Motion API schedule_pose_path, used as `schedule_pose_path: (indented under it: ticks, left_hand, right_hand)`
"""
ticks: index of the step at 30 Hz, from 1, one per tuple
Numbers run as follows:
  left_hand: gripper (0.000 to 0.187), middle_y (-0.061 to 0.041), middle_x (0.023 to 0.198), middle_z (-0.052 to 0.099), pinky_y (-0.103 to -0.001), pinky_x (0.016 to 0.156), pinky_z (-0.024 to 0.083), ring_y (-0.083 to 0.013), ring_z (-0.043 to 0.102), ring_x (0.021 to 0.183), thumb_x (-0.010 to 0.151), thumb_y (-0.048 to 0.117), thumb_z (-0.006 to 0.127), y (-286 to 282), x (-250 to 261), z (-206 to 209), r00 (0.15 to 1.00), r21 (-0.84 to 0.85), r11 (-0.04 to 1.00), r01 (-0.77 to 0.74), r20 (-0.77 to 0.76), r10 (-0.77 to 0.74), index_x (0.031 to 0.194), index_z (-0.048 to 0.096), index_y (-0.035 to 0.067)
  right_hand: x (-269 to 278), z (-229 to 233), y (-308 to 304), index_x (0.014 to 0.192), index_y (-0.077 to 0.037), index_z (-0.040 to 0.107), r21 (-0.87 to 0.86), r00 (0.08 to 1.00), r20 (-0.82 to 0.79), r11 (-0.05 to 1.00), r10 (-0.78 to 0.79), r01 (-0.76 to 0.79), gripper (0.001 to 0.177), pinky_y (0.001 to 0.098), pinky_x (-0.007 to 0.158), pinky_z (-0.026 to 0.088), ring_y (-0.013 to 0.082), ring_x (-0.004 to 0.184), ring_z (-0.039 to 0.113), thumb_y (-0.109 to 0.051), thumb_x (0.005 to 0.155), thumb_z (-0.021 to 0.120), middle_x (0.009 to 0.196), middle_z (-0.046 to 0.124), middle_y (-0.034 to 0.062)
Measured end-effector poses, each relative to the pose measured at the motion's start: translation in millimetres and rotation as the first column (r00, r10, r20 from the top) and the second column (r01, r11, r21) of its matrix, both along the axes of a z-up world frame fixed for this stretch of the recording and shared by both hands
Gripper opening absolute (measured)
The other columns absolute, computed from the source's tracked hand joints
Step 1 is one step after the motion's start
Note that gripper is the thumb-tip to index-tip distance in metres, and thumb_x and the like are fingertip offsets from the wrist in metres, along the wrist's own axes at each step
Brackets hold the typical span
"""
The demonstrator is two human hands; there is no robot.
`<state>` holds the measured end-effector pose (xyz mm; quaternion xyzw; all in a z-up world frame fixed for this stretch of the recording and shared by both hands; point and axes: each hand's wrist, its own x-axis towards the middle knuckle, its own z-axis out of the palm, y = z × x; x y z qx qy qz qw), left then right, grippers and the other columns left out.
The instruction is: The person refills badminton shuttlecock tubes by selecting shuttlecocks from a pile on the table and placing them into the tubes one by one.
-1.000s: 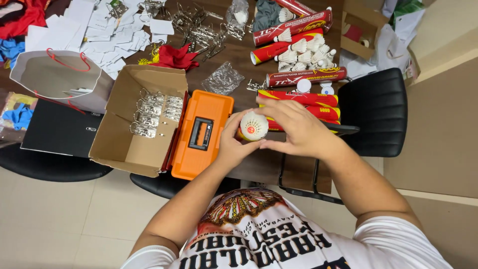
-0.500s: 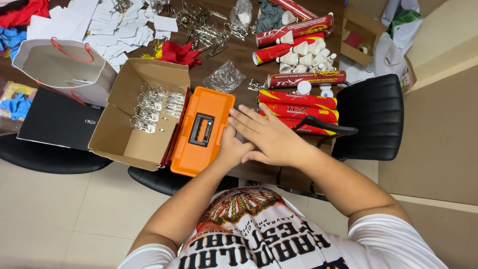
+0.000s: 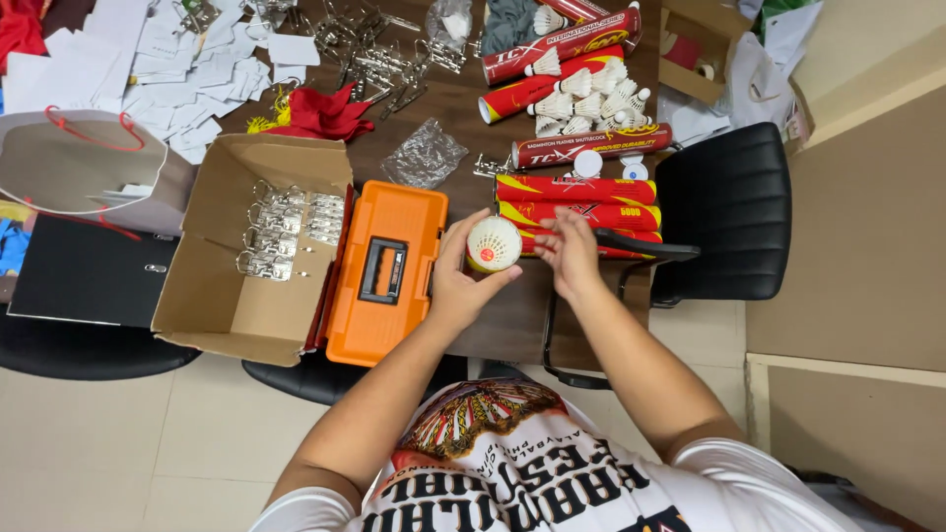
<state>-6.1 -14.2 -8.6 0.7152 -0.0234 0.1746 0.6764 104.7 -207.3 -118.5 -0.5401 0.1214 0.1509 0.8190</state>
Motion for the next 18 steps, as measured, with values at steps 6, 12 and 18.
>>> schedule_pose_path:
  ticks: [6, 12, 18]
  left_hand:
    - [0.082, -0.013, 0.135, 0.057, -0.036, 0.113, 0.043, -0.025, 0.056, 0.129, 0.074, 0.011, 0.091, -6.0, 13.6, -3.9, 1.0, 0.037, 0.999, 0.019, 0.012, -0.02, 0.145, 0.053, 0.002]
    - [0.082, -0.013, 0.136, 0.057, -0.036, 0.114, 0.042, -0.0251, 0.055, 0.129, 0.073, 0.009, 0.091, -2.9, 36.3, -6.2, 1.0, 0.03, 0.999, 0.024, -0.006, -0.024, 0.145, 0.052, 0.001]
    - [0.084, -0.013, 0.133, 0.058, -0.036, 0.111, 0.044, -0.0247, 0.056, 0.126, 0.068, 0.009, 0.093, 0.9, 65.4, -5.2, 1.0, 0.052, 0.999, 0.003, -0.031, -0.002, 0.143, 0.055, 0.001]
  right_hand:
    - [23.4, -42.9, 14.5, 0.13, -0.012, 0.05, 0.028, 0.975, -0.212, 0.997, -0.064, 0.071, 0.035, 0.0341, 0.07, 0.054, 0.0179, 0.08, 0.062, -0.008, 0.096, 0.056, 0.104, 0.066, 0.0068]
    - [95.8, -43.6, 53.0, 0.131, -0.014, 0.052, 0.052, 0.975, -0.205, 0.994, -0.083, 0.096, 0.041, 0.0338, 0.066, 0.052, 0.0177, 0.078, 0.062, -0.007, 0.091, 0.057, 0.103, 0.064, 0.0065]
    - [197.1, -99.7, 76.2, 0.133, -0.015, 0.05, 0.003, 0.968, -0.22, 0.992, -0.124, 0.127, 0.043, 0.0333, 0.064, 0.053, 0.0156, 0.074, 0.062, -0.009, 0.091, 0.058, 0.098, 0.061, 0.0044]
